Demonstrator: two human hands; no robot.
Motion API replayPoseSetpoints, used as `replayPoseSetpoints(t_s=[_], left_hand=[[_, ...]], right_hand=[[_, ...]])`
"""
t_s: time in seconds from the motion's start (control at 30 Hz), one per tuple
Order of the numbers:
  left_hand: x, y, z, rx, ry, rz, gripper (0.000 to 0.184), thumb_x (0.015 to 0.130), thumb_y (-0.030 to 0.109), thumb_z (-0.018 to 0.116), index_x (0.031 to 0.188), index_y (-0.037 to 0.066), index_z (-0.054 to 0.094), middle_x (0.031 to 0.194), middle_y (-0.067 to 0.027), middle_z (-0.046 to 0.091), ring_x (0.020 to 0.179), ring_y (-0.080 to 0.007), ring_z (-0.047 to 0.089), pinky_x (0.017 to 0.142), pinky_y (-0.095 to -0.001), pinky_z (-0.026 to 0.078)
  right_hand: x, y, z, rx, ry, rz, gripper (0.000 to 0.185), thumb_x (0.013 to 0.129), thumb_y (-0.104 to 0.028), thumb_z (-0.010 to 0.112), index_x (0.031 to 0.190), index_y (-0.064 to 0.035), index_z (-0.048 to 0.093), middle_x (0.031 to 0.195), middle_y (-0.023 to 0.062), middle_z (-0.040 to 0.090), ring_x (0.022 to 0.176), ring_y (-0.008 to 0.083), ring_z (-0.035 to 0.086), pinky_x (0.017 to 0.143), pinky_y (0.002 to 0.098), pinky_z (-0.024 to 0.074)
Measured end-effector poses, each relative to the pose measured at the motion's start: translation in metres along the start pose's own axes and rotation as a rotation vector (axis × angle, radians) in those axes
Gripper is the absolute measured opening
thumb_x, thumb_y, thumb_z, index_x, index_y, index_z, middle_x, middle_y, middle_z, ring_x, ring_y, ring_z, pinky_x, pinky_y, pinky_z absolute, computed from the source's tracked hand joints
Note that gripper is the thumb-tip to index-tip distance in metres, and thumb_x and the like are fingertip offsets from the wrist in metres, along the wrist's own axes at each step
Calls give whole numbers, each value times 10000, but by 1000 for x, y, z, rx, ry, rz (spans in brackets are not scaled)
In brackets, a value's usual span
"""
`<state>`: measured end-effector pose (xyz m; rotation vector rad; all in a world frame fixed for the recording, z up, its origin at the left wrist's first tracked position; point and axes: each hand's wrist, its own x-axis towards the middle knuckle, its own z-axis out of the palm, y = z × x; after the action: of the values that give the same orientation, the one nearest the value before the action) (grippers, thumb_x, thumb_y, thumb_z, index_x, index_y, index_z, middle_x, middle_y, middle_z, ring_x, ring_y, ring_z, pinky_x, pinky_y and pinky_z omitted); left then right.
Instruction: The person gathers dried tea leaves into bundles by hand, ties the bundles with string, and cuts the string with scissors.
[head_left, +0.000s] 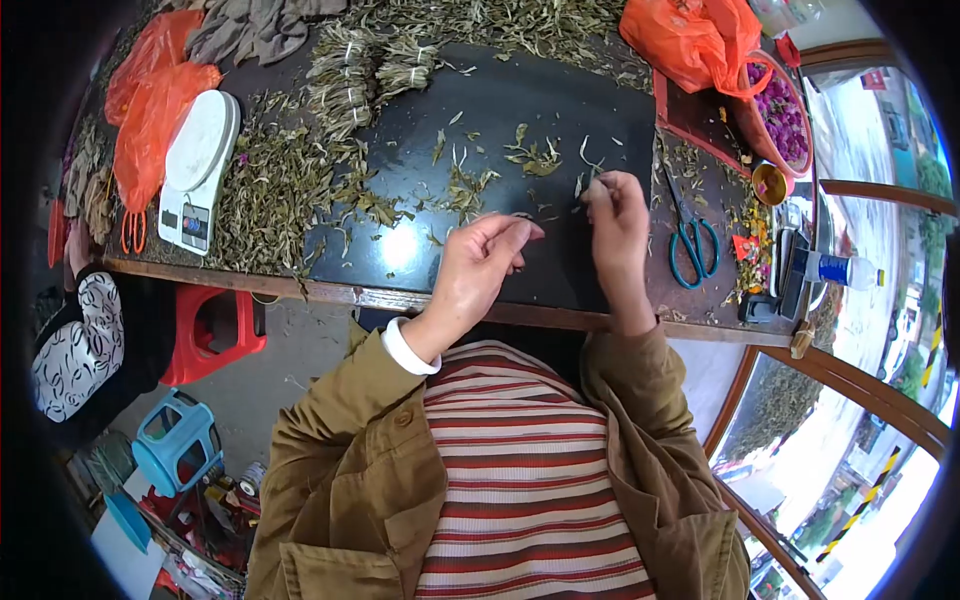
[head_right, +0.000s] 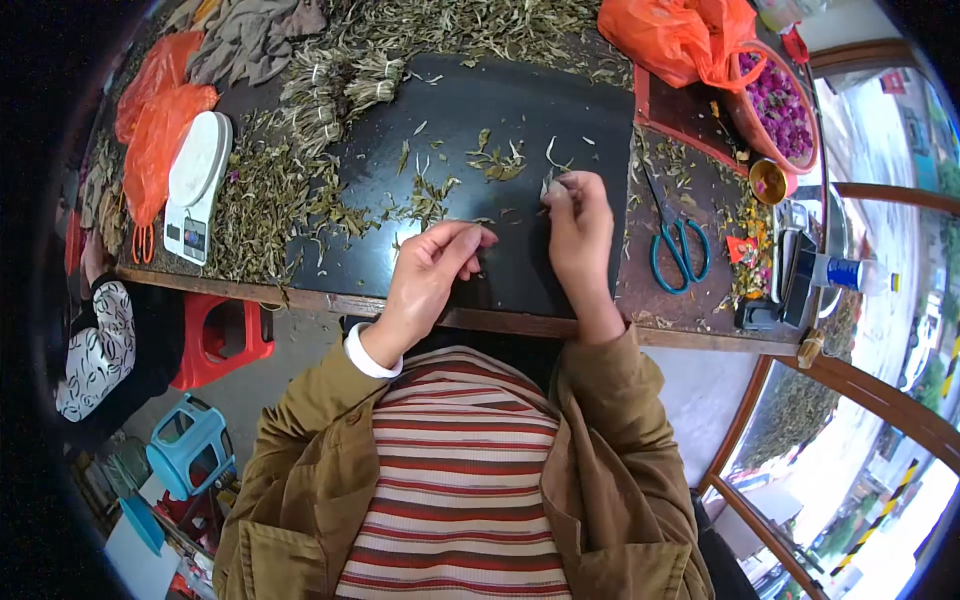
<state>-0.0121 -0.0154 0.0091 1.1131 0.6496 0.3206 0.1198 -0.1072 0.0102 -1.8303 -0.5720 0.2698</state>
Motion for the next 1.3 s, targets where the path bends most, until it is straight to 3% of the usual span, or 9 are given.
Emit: replayPoseSetpoints(t_s=[0.13, 0.27, 0.43, 0.5, 0.53, 0.6, 0.97, 1.1, 1.3], left_hand=[[-4, 1, -4, -59, 20, -10, 198, 934, 146, 548, 971, -8, 669, 875, -36, 654, 665, -67, 496, 617, -184, 410], [-7, 1, -5, 26, -6, -14, 194, 938, 139, 535, 981, -3, 661, 878, -38, 656, 666, -69, 498, 620, -184, 414], [-14, 1, -15, 83, -28, -29, 191, 940, 134, 527, 979, -4, 654, 881, -43, 657, 670, -72, 499, 625, -184, 417], [-13, 0, -14, 71, -33, -30, 190, 937, 130, 529, 972, -7, 655, 871, -46, 656, 673, -76, 506, 626, -187, 425], [-15, 0, -13, 63, -43, -39, 189, 934, 127, 530, 965, -10, 656, 860, -48, 655, 676, -79, 513, 628, -191, 433], [-14, 1, -12, 56, -66, -32, 186, 928, 119, 533, 952, -17, 658, 839, -53, 653, 682, -85, 526, 632, -198, 450], [-19, -5, -6, 50, -96, -54, 192, 927, 121, 528, 949, -15, 661, 830, -46, 650, 678, -85, 519, 618, -191, 438], [-27, 1, -12, 67, -59, -98, 197, 925, 129, 532, 949, -15, 664, 822, -48, 652, 667, -83, 515, 616, -187, 435], [-30, -8, -13, 145, -88, -38, 204, 931, 126, 526, 966, -15, 669, 835, -57, 655, 663, -85, 521, 619, -188, 440]], right_hand=[[8, 0, -8, 232, -61, 243, 79, 856, -47, 588, 931, -23, 581, 748, 36, 553, 640, 127, 486, 613, 240, 417], [15, 3, -22, -428, -112, -68, 58, 832, -69, 618, 861, -25, 594, 715, 33, 550, 620, 142, 489, 608, 247, 419], [25, 26, -44, -416, -44, 121, 83, 806, -100, 649, 823, -32, 605, 749, 64, 574, 642, 178, 522, 609, 271, 432], [34, 20, -38, -541, 10, -173, 126, 773, -124, 684, 831, -38, 612, 804, 95, 592, 699, 220, 546, 642, 304, 447], [39, 24, -30, -544, 6, -160, 126, 773, -124, 684, 831, -38, 612, 804, 95, 592, 699, 220, 546, 642, 304, 447], [59, 30, -12, -691, 89, -629, 123, 765, -108, 678, 848, -43, 616, 852, 105, 589, 752, 250, 536, 683, 334, 448], [9, 15, -20, -491, -131, -241, 75, 778, -77, 633, 849, -60, 618, 910, 71, 576, 796, 277, 515, 740, 365, 438], [15, 20, -14, -756, -184, -478, 100, 778, -70, 624, 873, -59, 597, 946, 70, 567, 822, 276, 509, 762, 364, 429], [23, 30, -15, -661, -286, -668, 143, 789, -48, 603, 928, -43, 569, 950, 79, 562, 829, 263, 507, 768, 363, 426]])
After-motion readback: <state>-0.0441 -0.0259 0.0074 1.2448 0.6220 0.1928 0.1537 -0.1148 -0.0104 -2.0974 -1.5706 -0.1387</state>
